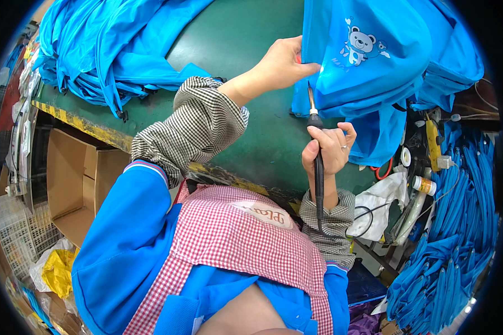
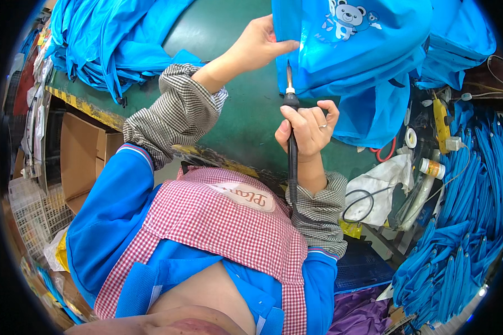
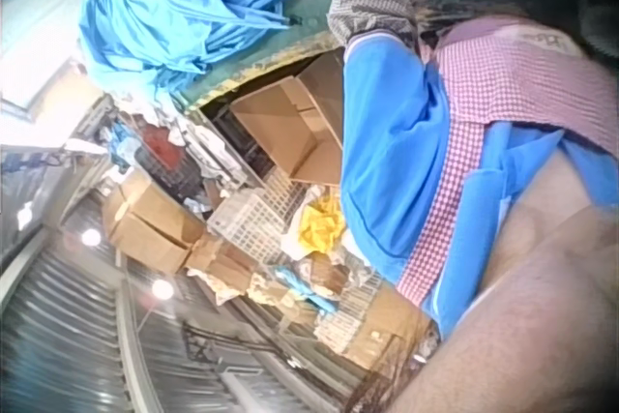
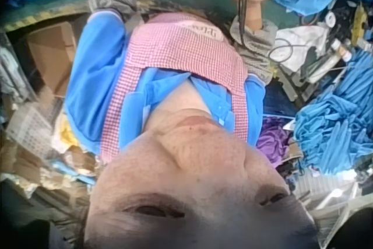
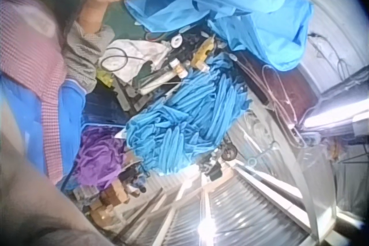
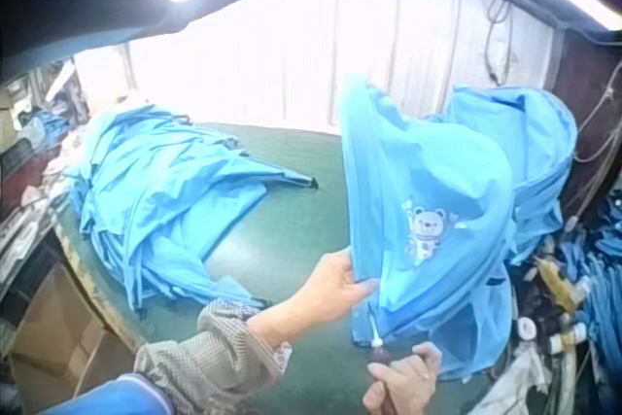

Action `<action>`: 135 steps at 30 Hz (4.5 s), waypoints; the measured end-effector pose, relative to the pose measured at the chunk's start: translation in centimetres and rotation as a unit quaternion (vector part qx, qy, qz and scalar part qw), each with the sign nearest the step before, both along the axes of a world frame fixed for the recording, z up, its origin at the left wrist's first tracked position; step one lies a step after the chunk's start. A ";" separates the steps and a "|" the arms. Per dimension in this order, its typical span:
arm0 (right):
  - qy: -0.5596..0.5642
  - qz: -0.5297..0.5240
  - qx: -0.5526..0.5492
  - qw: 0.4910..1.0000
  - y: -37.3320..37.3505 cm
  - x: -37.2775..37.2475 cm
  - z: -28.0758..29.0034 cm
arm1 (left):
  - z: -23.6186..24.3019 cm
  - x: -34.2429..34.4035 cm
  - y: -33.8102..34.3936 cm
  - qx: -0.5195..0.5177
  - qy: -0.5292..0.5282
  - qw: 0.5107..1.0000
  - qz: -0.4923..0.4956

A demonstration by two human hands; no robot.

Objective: The person uses a handheld soldering iron to seal seams on blue fabric bags. They repeatedly pick up a bag, apply the hot tip along a seam, and place the finished bag aside. The process is repeated for multiple bags on a green workbench.

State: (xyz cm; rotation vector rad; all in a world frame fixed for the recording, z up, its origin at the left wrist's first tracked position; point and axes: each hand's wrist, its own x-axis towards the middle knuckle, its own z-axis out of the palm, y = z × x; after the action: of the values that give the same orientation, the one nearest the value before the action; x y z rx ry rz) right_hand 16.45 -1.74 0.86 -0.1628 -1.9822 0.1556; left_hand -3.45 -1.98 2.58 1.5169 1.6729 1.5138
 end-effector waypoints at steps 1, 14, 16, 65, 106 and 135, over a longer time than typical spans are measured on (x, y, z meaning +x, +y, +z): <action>-0.005 -0.003 0.002 1.000 0.0 -0.1 0.0 | 0.0 0.2 0.0 0.002 -0.003 1.000 0.003; 0.140 -0.084 -0.030 0.986 0.1 5.4 4.9 | -5.4 8.2 2.3 0.056 0.154 0.985 0.047; 0.176 -0.126 -0.023 0.976 1.3 7.3 4.4 | -4.1 8.7 1.7 -0.292 -0.199 0.933 -0.072; 0.222 -0.111 -0.114 0.962 0.4 5.2 1.3 | -4.2 3.8 6.8 -0.016 0.421 0.881 0.215; 0.155 0.087 -0.149 0.973 2.7 -5.2 4.6 | 7.9 -5.8 -3.3 0.228 -0.182 0.956 -0.020; 0.118 -0.037 -0.236 0.964 7.8 -8.8 3.4 | -4.2 2.7 -0.4 0.033 -0.505 0.862 0.041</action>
State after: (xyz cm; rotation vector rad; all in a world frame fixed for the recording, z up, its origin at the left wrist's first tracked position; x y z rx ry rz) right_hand 7.66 6.06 4.25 -0.5032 -1.6702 0.5736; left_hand -0.79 -2.33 -1.65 0.4403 1.0334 1.9159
